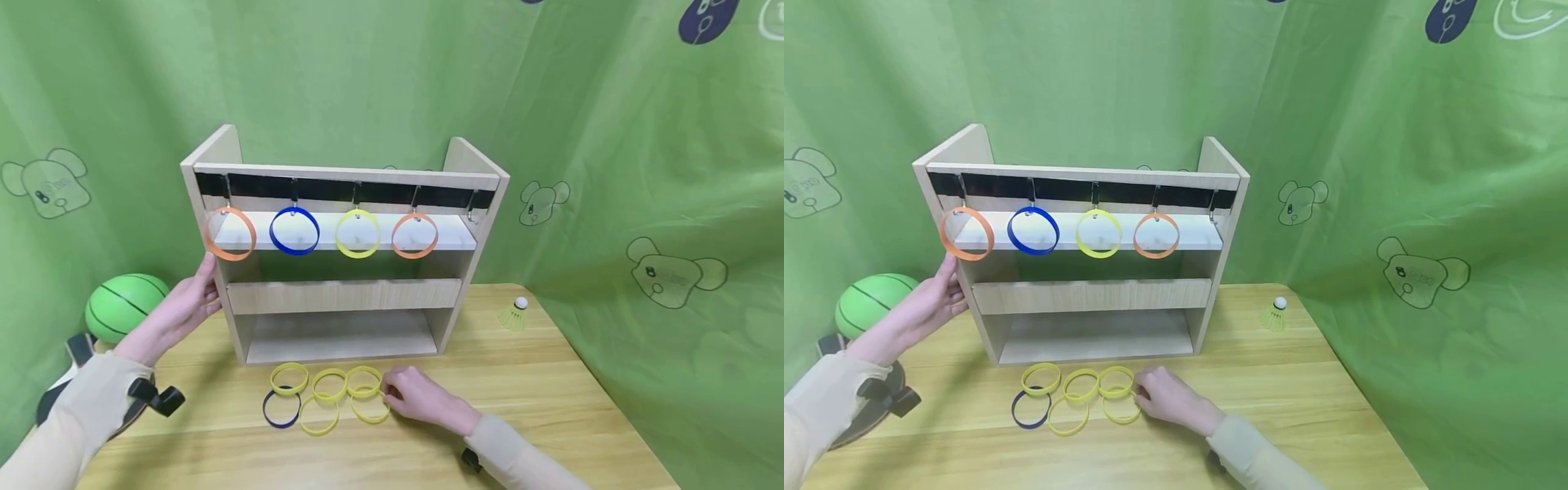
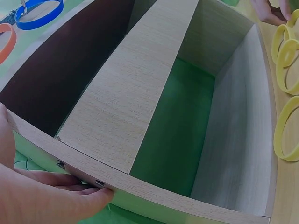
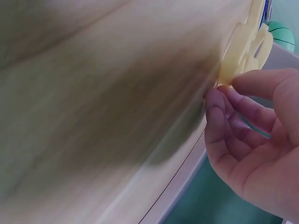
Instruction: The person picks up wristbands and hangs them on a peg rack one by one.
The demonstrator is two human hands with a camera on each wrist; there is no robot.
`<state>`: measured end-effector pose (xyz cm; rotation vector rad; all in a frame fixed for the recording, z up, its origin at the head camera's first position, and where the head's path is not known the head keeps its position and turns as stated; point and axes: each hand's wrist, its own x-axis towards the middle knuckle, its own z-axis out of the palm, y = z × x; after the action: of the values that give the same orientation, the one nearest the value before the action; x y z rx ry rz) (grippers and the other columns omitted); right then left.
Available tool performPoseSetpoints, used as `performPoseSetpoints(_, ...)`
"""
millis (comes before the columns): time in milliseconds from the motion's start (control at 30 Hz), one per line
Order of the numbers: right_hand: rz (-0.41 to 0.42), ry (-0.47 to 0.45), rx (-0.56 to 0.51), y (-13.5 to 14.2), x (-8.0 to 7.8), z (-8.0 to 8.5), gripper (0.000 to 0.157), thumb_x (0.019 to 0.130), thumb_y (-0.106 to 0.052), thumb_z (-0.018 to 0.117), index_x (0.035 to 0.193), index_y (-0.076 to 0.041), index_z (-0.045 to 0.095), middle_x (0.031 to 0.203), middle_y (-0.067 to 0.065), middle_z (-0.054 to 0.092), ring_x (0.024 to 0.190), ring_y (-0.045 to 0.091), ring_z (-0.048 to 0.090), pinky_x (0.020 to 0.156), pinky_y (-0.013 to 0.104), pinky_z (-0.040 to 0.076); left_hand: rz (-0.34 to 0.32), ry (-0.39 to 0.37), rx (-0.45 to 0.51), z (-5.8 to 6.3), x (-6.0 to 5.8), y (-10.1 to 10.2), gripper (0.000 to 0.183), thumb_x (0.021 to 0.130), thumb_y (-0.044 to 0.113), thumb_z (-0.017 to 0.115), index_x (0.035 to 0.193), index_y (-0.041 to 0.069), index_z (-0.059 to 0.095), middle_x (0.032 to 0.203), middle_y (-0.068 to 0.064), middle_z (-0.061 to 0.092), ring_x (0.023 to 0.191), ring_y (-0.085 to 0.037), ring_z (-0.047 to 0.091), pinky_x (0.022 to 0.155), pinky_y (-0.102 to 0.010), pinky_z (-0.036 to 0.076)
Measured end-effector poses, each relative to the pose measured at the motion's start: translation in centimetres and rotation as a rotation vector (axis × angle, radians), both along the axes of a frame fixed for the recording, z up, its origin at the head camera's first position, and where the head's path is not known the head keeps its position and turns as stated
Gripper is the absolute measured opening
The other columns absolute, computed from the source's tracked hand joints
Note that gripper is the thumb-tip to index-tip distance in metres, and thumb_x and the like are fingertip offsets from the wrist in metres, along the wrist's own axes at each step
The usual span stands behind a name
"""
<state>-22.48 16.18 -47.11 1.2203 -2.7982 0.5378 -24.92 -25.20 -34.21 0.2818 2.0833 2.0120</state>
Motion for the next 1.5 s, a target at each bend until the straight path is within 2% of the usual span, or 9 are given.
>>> performPoseSetpoints(167,0.008,0.015,-0.004,-0.1,0.3,0.1,0.005,0.084,0.0,0.069,0.086,-0.005,0.07,0.082,0.005,0.072,0.07,0.007,0.064,0.062,0.008,0.052,0.001,-0.007,0.004,0.0,0.1,0.1,0.093,0.1,0.065,0.018,0.154,-0.004,-0.012,0.163,-0.028,-0.011,0.152,-0.044,-0.007,0.125,-0.058,-0.003)
performPoseSetpoints(400,0.007,-0.021,-0.042,0.5,0.3,0.6,0.004,0.086,0.001,0.068,0.086,-0.003,0.069,0.076,0.006,0.072,0.061,-0.001,0.056,0.054,0.005,0.047,0.005,-0.004,0.004,0.0,0.1,0.2,0.093,0.1,0.065,0.018,0.154,-0.005,-0.01,0.163,-0.028,-0.008,0.152,-0.043,-0.005,0.125,-0.058,-0.002)
performPoseSetpoints(600,0.0,-0.055,-0.066,1.1,0.2,1.7,0.005,0.087,0.002,0.066,0.086,-0.001,0.069,0.074,0.007,0.072,0.061,-0.003,0.057,0.056,0.004,0.049,0.006,0.001,-0.003,0.0,0.1,0.1,0.093,0.1,0.065,0.018,0.155,-0.003,-0.011,0.163,-0.027,-0.009,0.153,-0.043,-0.006,0.125,-0.059,-0.002)
performPoseSetpoints(767,0.05,0.0,-0.106,1.5,0.2,2.6,0.006,0.085,0.004,0.066,0.083,-0.002,0.068,0.071,0.006,0.07,0.06,-0.003,0.055,0.054,0.005,0.049,0.006,-0.001,-0.001,0.0,0.2,0.1,0.093,0.1,0.065,0.018,0.154,-0.003,-0.013,0.163,-0.027,-0.011,0.152,-0.044,-0.008,0.125,-0.059,-0.003)
performPoseSetpoints(1067,0.028,-0.005,-0.059,1.6,0.4,4.4,0.006,0.086,0.003,0.066,0.083,-0.003,0.067,0.074,0.004,0.07,0.063,-0.002,0.055,0.057,0.007,0.05,0.008,0.001,0.017,0.3,0.2,0.2,0.092,0.1,0.065,0.019,0.155,-0.002,-0.011,0.163,-0.027,-0.009,0.153,-0.043,-0.006,0.125,-0.059,-0.003)
performPoseSetpoints(1167,0.034,0.015,-0.056,1.7,0.6,5.0,0.008,0.085,0.004,0.065,0.082,-0.004,0.067,0.073,0.003,0.07,0.064,-0.001,0.057,0.058,0.007,0.051,0.008,-0.001,0.017,0.4,0.2,0.3,0.091,0.1,0.065,0.019,0.155,-0.001,-0.01,0.163,-0.027,-0.009,0.153,-0.043,-0.006,0.125,-0.059,-0.003)
performPoseSetpoints(1300,0.06,0.13,-0.089,2.1,0.7,6.2,0.01,0.083,0.005,0.068,0.08,-0.004,0.067,0.072,0.004,0.07,0.063,0.003,0.061,0.058,0.007,0.052,0.007,-0.004,0.014,0.4,0.2,0.3,0.092,0.1,0.065,0.019,0.155,-0.002,-0.011,0.163,-0.028,-0.01,0.152,-0.043,-0.007,0.125,-0.059,-0.003)
performPoseSetpoints(1400,0.044,0.206,-0.099,2.6,0.6,7.7,0.01,0.082,0.005,0.07,0.082,-0.005,0.068,0.074,0.004,0.071,0.064,0.006,0.063,0.058,0.008,0.052,0.008,-0.006,0.003,0.4,0.2,0.3,0.093,0.099,0.066,0.019,0.155,-0.002,-0.011,0.163,-0.028,-0.009,0.153,-0.043,-0.006,0.126,-0.058,-0.002)
performPoseSetpoints(1500,0.009,0.239,-0.107,3.1,0.4,9.6,0.008,0.082,0.004,0.071,0.084,-0.004,0.069,0.077,0.006,0.072,0.065,0.008,0.063,0.059,0.011,0.054,0.007,-0.006,0.001,0.3,0.2,0.2,0.094,0.099,0.066,0.019,0.155,-0.002,-0.011,0.163,-0.028,-0.01,0.153,-0.043,-0.007,0.125,-0.058,-0.002)
